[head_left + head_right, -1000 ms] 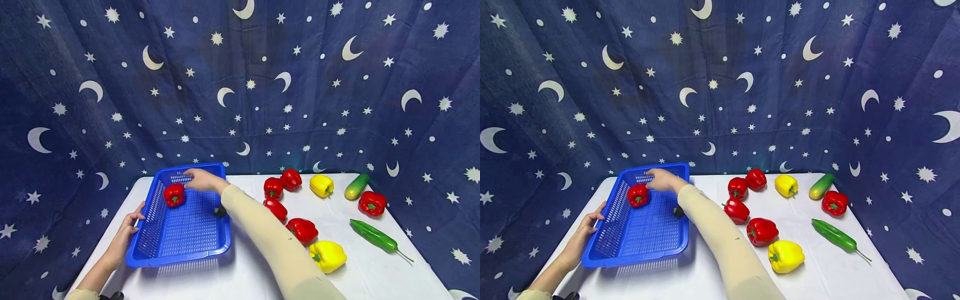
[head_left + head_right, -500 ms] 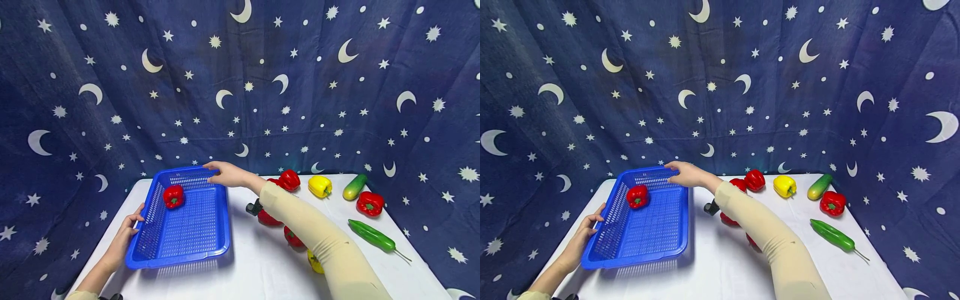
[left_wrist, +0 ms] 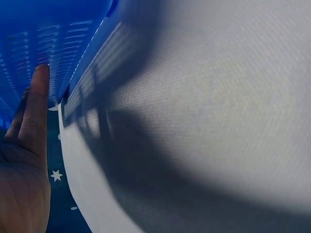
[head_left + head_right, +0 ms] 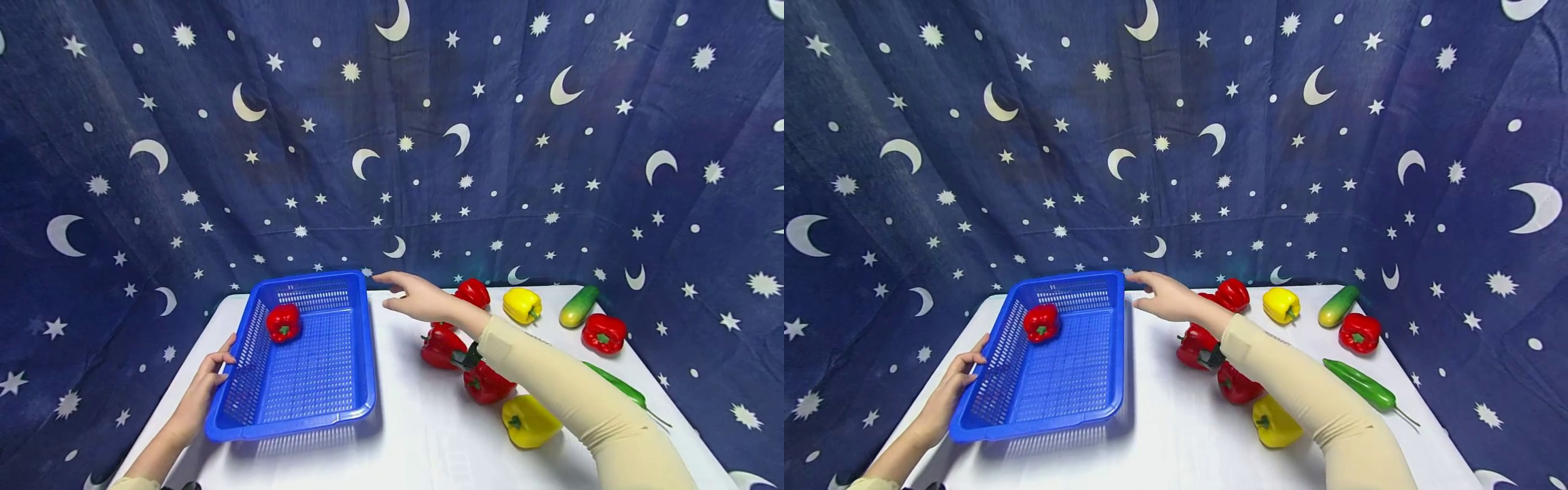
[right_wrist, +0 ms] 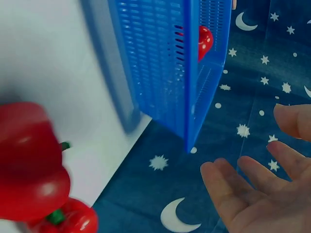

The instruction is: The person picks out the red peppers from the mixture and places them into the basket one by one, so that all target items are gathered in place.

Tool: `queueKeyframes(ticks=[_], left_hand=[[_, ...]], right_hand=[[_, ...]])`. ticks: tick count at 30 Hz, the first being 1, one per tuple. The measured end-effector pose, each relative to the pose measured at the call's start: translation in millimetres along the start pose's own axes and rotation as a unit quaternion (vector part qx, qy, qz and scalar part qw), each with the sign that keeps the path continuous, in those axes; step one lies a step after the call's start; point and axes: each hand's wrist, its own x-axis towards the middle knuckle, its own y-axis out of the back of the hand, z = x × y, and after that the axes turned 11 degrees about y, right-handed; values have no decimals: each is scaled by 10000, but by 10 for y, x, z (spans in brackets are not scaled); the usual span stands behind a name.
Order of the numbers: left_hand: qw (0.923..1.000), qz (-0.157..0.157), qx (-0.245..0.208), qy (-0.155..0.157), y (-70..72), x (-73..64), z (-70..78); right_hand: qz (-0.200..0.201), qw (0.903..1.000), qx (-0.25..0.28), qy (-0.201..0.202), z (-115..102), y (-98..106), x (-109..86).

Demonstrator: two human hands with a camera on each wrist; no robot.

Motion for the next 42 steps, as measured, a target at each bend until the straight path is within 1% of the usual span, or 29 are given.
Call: queueKeyframes(ticks=[4, 9, 13, 16, 23, 36, 42], left_hand=[[10000, -8, 16, 57, 8, 5, -5], [10000, -19, -8, 97, 16, 6, -11], [9999, -27, -139, -33, 7, 7, -14], [9997, -64, -222, -128, 1, 9, -22], [9990, -112, -340, -255, -1, 15, -40], [9996, -76, -248, -99, 16, 23, -73], [9996, -81, -245, -58, 21, 28, -69]], right_hand=[[39, 9999, 83, -120, 65, 70, -192], [175, 9993, 128, -313, 86, 152, -426], [354, 9982, 130, -475, 94, 200, -613], [454, 9975, 143, -518, 121, 218, -734], [564, 9971, 158, -493, 145, 243, -924], [745, 9955, -125, -571, 239, 249, -1263], [739, 9946, -107, -714, 299, 215, -1436]])
